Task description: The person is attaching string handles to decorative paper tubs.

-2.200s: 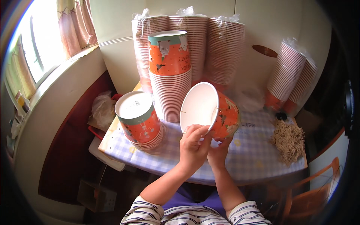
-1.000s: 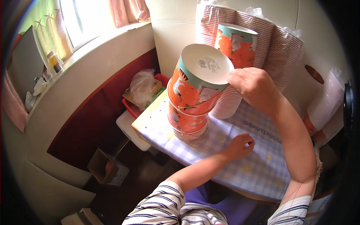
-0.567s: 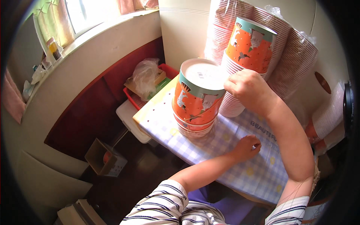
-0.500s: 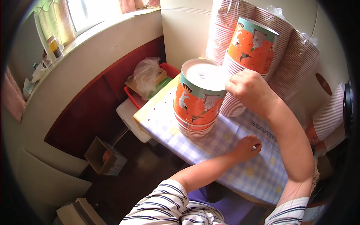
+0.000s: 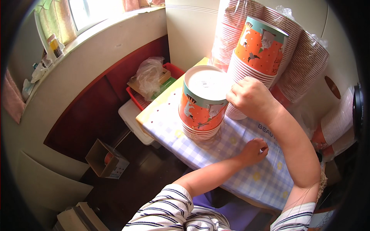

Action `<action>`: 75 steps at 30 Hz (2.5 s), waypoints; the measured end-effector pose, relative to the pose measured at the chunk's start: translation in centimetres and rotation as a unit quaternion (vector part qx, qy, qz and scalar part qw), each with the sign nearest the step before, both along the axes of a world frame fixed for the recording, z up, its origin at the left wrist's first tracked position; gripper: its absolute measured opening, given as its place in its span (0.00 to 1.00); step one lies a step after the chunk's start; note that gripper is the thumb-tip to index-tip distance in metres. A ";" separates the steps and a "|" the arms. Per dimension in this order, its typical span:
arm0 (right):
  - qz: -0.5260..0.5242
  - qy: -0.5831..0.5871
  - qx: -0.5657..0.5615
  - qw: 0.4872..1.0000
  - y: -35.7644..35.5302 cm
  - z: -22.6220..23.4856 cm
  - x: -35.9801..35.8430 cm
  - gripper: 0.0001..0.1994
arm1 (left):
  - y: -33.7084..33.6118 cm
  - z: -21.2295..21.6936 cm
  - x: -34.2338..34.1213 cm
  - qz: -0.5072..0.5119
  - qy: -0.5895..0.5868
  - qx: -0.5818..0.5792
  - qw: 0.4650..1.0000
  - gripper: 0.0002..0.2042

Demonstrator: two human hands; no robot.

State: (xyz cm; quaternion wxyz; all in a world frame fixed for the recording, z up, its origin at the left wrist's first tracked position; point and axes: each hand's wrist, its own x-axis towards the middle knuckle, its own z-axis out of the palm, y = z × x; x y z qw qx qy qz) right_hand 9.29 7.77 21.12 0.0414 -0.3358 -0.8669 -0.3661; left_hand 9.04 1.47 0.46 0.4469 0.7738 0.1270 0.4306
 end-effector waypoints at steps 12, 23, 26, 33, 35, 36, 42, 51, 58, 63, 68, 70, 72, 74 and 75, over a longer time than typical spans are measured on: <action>0.006 0.001 0.010 1.000 -0.1 -0.5 -0.1 0.01 | 0.0 -0.4 0.3 -0.003 0.002 -0.002 1.000 0.04; -0.012 0.015 0.025 1.000 -0.5 -1.3 0.3 0.03 | -0.1 -0.5 0.7 -0.001 -0.001 -0.015 1.000 0.06; -0.045 0.053 0.069 0.995 -1.0 -1.4 0.9 0.10 | 0.2 -0.4 0.2 -0.005 -0.001 -0.003 1.000 0.05; -0.127 0.265 0.121 0.948 -3.7 3.0 7.2 0.17 | -0.2 -0.4 0.0 0.010 0.036 -0.013 0.999 0.05; -0.166 0.313 0.147 0.923 -3.5 4.9 9.3 0.17 | -0.2 -0.4 0.1 0.004 0.037 0.009 0.999 0.05; -0.155 0.336 0.171 0.913 -3.4 6.3 10.2 0.18 | -0.5 0.1 0.1 0.000 0.039 -0.008 0.999 0.05; -0.188 0.437 0.126 0.870 0.4 10.7 10.4 0.29 | -0.3 0.3 0.2 -0.018 0.066 -0.025 0.997 0.06; -0.125 0.462 0.047 0.877 3.7 10.4 9.9 0.14 | -0.5 0.7 -0.1 -0.031 0.085 -0.053 0.994 0.06; -0.102 0.455 0.050 0.883 4.4 12.7 9.9 0.14 | -0.3 0.6 -0.3 -0.042 0.088 -0.066 0.993 0.07; -0.115 0.455 0.043 0.882 2.3 16.1 8.9 0.10 | -0.3 0.5 -0.1 -0.039 0.092 -0.055 0.993 0.07; -0.102 0.447 0.030 0.888 1.9 16.9 9.2 0.09 | -0.4 0.1 -0.1 -0.032 0.102 -0.058 0.993 0.07; -0.114 0.442 0.044 0.889 1.7 17.0 9.2 0.09 | -0.3 0.4 -0.2 -0.024 0.092 -0.049 0.994 0.07; -0.060 0.452 0.123 0.881 1.9 17.0 9.4 0.09 | -0.4 0.4 -0.2 -0.033 0.099 -0.049 0.993 0.07; -0.075 0.456 0.163 0.872 1.2 18.2 9.9 0.09 | -0.4 0.4 0.0 -0.040 0.106 -0.052 0.992 0.07; -0.083 0.454 0.179 0.869 0.5 19.0 9.7 0.09 | -0.5 0.4 -0.1 -0.033 0.101 -0.061 0.992 0.07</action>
